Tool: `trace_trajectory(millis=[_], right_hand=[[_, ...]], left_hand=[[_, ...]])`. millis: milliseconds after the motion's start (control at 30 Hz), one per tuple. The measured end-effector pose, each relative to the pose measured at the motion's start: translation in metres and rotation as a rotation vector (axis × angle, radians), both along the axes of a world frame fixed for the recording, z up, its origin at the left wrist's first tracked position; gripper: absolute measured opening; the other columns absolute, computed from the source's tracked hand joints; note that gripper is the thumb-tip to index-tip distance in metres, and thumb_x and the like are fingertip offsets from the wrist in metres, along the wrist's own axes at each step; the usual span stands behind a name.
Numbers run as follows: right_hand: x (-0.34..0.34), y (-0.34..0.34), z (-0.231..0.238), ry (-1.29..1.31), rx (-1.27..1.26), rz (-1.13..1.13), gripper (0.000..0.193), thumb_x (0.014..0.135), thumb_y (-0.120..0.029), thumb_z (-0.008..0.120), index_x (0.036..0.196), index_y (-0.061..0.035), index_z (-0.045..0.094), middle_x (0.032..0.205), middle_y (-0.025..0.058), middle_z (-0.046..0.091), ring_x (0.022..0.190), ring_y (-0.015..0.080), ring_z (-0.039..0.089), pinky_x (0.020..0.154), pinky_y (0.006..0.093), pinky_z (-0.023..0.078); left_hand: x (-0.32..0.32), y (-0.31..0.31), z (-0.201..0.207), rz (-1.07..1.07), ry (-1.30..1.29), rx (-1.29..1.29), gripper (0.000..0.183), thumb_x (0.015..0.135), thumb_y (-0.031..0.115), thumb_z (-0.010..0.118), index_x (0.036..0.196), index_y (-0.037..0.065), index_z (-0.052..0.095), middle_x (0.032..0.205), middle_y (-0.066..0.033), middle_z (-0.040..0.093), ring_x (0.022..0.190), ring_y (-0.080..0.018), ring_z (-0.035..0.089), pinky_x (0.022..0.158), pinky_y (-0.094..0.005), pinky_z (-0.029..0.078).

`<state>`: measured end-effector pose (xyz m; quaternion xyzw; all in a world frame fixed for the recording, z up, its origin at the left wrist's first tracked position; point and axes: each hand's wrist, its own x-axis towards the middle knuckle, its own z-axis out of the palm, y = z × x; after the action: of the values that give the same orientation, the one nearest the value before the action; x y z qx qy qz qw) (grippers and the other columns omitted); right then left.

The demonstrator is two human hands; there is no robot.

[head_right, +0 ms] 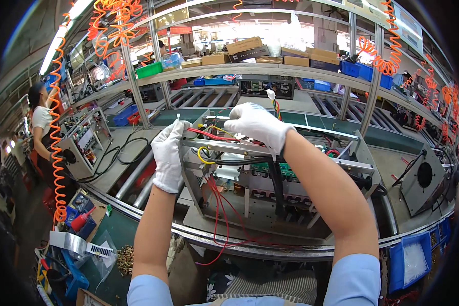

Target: The person assembles an electronic device on a factory assembly line. They connect various colored wires to a circuit board, secure them with zip ties, and route cables through the device's frame. The person also handles a black cable and a bundle of red wires, organizing them within the unit.

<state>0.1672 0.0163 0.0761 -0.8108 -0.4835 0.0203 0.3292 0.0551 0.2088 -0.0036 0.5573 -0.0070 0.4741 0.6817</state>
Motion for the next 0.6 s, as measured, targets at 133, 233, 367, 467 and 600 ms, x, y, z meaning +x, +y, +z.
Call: trace_trajectory(millis=[133,233,367,467,600], right_hand=[[0.009,0.019,-0.003,0.122,-0.062,0.191,0.032,0.088,-0.021,0.063,0.109,0.0031,0.065,0.091,0.0074,0.067,0.073,0.0119,0.058,0.067,0.0268,0.047],[0.011,0.014,-0.004,0.433,0.086,0.156,0.025,0.087,-0.019,0.066,0.103,0.0000,0.069,0.086,0.0042,0.066,0.071,0.0084,0.055,0.064,0.0234,0.044],[0.009,-0.003,0.001,0.307,-0.021,0.157,0.025,0.084,-0.019,0.070,0.100,0.0006,0.070,0.081,0.0037,0.065,0.073,0.0091,0.056,0.066,0.0250,0.045],[0.014,-0.008,-0.005,0.168,-0.058,0.249,0.024,0.081,-0.017,0.072,0.097,0.0011,0.070,0.080,0.0038,0.066,0.074,0.0111,0.057,0.068,0.0277,0.046],[0.018,-0.001,-0.008,0.094,-0.213,0.152,0.025,0.078,-0.014,0.073,0.099,0.0002,0.071,0.080,0.0044,0.067,0.076,0.0116,0.058,0.069,0.0292,0.047]], left_hand=[[0.003,0.000,0.000,0.147,0.049,0.149,0.018,0.094,0.012,0.064,0.096,-0.003,0.072,0.091,-0.0038,0.071,0.083,-0.0112,0.064,0.080,-0.0268,0.050],[0.004,-0.002,0.001,0.423,0.191,0.391,0.019,0.091,0.016,0.066,0.093,-0.002,0.072,0.088,-0.0082,0.072,0.080,-0.0183,0.066,0.077,-0.0310,0.051],[0.001,-0.009,0.002,0.725,0.286,0.753,0.020,0.088,0.020,0.067,0.093,0.001,0.072,0.087,-0.0154,0.070,0.078,-0.0269,0.068,0.074,-0.0343,0.051],[0.003,-0.012,0.003,0.743,0.290,0.780,0.022,0.089,0.021,0.066,0.093,0.001,0.072,0.087,-0.0172,0.070,0.078,-0.0292,0.068,0.073,-0.0357,0.052],[0.002,-0.015,0.003,0.712,0.306,0.716,0.023,0.088,0.022,0.067,0.093,0.001,0.072,0.087,-0.0165,0.070,0.077,-0.0276,0.069,0.072,-0.0351,0.051]])
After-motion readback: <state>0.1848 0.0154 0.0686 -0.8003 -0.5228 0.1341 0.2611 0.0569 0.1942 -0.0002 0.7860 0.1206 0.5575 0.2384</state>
